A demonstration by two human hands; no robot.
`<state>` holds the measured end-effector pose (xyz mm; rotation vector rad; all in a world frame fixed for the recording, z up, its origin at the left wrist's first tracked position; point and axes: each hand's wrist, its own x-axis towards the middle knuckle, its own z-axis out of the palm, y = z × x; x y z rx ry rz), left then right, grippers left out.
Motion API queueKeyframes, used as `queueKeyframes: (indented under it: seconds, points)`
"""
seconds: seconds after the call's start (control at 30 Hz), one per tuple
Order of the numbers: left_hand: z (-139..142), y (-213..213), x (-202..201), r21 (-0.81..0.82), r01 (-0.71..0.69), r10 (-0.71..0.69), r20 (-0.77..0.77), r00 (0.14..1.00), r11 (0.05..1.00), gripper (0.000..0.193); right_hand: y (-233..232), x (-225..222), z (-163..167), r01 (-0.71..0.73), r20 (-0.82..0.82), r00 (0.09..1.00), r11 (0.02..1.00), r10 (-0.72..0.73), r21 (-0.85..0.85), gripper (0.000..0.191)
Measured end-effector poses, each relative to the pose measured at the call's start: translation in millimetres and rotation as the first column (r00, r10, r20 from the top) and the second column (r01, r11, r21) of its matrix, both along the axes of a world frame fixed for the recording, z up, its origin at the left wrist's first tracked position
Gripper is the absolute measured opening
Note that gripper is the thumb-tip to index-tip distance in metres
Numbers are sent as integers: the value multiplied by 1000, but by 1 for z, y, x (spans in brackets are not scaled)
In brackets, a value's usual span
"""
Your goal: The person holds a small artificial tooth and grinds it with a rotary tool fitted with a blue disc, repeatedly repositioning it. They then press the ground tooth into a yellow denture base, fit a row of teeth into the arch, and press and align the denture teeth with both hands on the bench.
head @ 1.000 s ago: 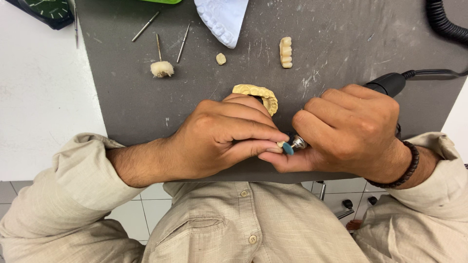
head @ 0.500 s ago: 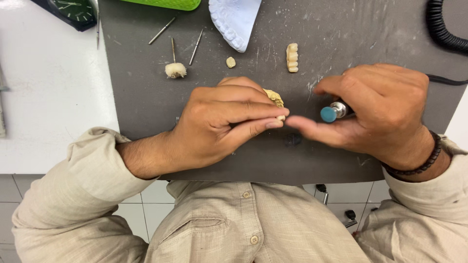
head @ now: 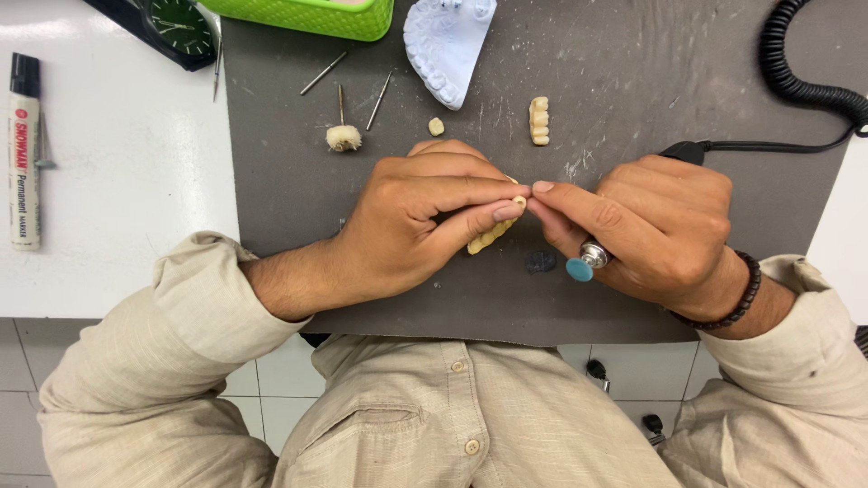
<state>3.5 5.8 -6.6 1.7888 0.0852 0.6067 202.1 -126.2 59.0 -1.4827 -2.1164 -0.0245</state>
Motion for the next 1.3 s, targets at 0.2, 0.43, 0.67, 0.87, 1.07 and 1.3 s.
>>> queueKeyframes:
  seconds: [0.2,0.43,0.67,0.87,1.07,1.3]
  points:
    - [0,2,2,103,-28,31,-27,999,994,16,-5,5,-10,-23,-10,1000,1000,23,15,24]
    - [-1,7,5,120,-5,6,-3,1000,993,18,-9,10,-19,-36,-2,999,994,36,106,26]
    - [2,7,6,174,-31,22,56,998,984,18,-10,10,-19,-59,-20,998,991,62,124,27]
    - [6,3,4,137,-24,18,46,999,990,17,-9,8,-19,-82,-33,996,991,87,110,30]
    - [6,0,2,121,-22,18,31,999,992,16,-9,8,-14,-96,-35,994,992,99,85,29]
    - [3,-5,-1,75,-12,9,34,999,997,19,-9,5,-12,-120,-50,991,991,123,52,30]
